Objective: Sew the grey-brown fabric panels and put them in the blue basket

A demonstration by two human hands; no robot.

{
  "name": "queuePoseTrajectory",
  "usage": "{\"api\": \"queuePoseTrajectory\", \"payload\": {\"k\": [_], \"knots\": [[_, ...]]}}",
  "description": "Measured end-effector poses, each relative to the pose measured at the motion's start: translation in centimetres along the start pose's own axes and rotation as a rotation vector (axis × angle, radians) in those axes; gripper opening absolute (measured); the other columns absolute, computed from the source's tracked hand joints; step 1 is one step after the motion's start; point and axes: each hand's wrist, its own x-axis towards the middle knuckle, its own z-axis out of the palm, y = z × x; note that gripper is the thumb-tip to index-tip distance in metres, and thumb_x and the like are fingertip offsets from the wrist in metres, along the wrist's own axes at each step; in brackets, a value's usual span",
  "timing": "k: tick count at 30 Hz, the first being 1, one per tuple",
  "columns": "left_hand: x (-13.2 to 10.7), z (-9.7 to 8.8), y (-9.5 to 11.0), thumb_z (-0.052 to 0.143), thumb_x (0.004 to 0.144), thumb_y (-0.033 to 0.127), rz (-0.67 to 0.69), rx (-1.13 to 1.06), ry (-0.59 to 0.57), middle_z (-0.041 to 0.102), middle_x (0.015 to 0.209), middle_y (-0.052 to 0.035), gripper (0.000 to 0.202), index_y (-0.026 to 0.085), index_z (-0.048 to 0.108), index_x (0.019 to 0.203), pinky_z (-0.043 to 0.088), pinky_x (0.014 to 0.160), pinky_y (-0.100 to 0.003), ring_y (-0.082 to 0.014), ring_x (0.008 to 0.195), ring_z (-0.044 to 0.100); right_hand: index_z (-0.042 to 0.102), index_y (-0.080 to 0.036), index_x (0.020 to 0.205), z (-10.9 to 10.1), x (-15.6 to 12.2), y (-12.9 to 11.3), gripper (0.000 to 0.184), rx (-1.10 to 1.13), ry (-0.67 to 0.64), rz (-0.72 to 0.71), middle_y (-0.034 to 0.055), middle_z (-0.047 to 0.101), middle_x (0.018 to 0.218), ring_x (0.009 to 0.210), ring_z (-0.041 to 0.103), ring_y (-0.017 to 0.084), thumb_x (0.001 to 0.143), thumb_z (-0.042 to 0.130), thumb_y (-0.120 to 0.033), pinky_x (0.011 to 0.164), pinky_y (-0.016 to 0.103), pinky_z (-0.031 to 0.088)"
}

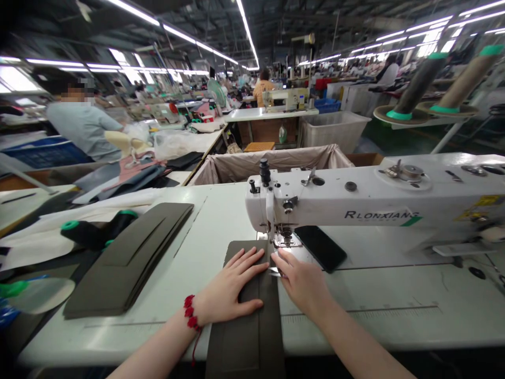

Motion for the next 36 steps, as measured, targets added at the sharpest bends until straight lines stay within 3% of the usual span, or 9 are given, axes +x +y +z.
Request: {"api": "queuePoseTrajectory", "payload": {"k": [11,21,28,34,36], "knots": [[0.2,0.3,-0.2,0.064,0.080,0.053,0.005,0.032,-0.015,0.022,0.157,-0.0046,0.073,0.026,0.039,0.143,0.010,0.121,-0.049,-0.0287,0.145,0.019,0.045,-0.031,0.142,-0.2,0.0,-0.2,0.057,-0.043,-0.014,-0.005,0.0003,0.044,0.147,0.104,0.064,0.023,0.087,0.046,-0.018,0.074,0.033,0.054],[0.5,0.5,-0.7,0.062,0.082,0.057,0.013,0.106,-0.014,0.022,0.158,-0.0027,0.074,0.027,0.037,0.144,0.013,0.121,-0.049,-0.0273,0.146,0.018,0.041,-0.032,0.144,-0.4,0.0,-0.4,0.055,-0.095,-0.016,0.001,-0.0028,0.043,0.148,0.105,0.063,0.020,0.090,0.045,-0.019,0.077,0.034,0.055],[0.4,0.4,-0.9,0.062,0.083,0.055,0.036,0.106,-0.018,0.025,0.157,-0.0027,0.073,0.030,0.035,0.146,0.016,0.120,-0.052,-0.0289,0.145,0.020,0.046,-0.032,0.140,-0.5,-0.3,-0.2,0.053,-0.077,-0.019,-0.009,-0.0015,0.045,0.147,0.106,0.063,0.020,0.089,0.047,-0.018,0.082,0.034,0.054],[0.2,0.1,-1.0,0.051,0.094,0.039,0.120,0.109,-0.018,0.042,0.147,0.0049,0.035,0.042,0.054,0.129,0.010,0.120,-0.054,-0.0241,0.143,0.025,0.045,-0.032,0.141,-0.5,-0.2,-0.3,0.056,-0.080,-0.004,-0.012,-0.0005,0.046,0.146,0.102,0.065,0.019,0.087,0.048,-0.016,0.077,0.032,0.055],[0.2,0.0,-1.0,0.047,0.096,0.034,0.148,0.106,-0.005,0.047,0.142,0.0062,0.032,0.042,0.057,0.125,0.008,0.120,-0.053,-0.0221,0.142,0.027,0.045,-0.031,0.141,-0.4,-0.1,-0.3,0.057,-0.076,0.005,-0.020,-0.0006,0.046,0.146,0.105,0.064,0.019,0.087,0.047,-0.014,0.077,0.032,0.055]]}}
